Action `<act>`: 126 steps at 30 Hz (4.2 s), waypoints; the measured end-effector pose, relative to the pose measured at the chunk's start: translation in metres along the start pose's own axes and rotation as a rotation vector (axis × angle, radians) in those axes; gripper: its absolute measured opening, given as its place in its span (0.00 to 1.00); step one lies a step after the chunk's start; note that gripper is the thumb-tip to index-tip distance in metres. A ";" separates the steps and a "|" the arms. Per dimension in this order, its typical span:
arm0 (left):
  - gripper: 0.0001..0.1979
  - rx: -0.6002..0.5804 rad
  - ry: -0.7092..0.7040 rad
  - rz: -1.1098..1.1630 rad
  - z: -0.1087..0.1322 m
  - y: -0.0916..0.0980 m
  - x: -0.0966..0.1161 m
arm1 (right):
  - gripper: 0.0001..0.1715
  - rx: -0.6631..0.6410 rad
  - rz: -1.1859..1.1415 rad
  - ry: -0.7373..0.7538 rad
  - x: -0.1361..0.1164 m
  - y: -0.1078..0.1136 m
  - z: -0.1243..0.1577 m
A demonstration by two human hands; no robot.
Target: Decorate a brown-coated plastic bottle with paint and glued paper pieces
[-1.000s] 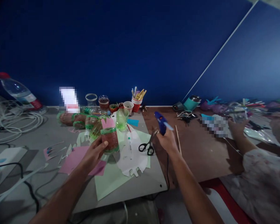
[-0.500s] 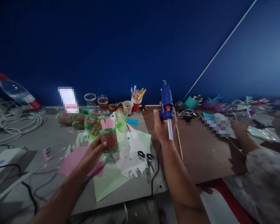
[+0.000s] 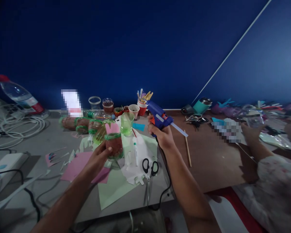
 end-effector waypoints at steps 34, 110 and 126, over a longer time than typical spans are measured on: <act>0.13 0.072 -0.075 -0.237 -0.005 0.004 0.006 | 0.14 -0.551 -0.002 -0.308 0.043 -0.059 0.072; 0.18 0.066 -0.023 -0.245 -0.001 -0.004 0.017 | 0.06 -0.582 0.232 -0.076 0.023 -0.070 0.073; 0.17 0.068 -0.038 -0.253 -0.001 -0.002 0.015 | 0.11 -0.537 0.304 -0.137 0.033 -0.063 0.076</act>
Point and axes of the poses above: each hand's wrist, its own z-axis away from the middle knuckle, its own y-axis out of the back of the hand, x = y × z, the point moved 9 cm from there along -z, towards the middle knuckle, and after that the axes turned 10 degrees about y, right-handed, at the moved point
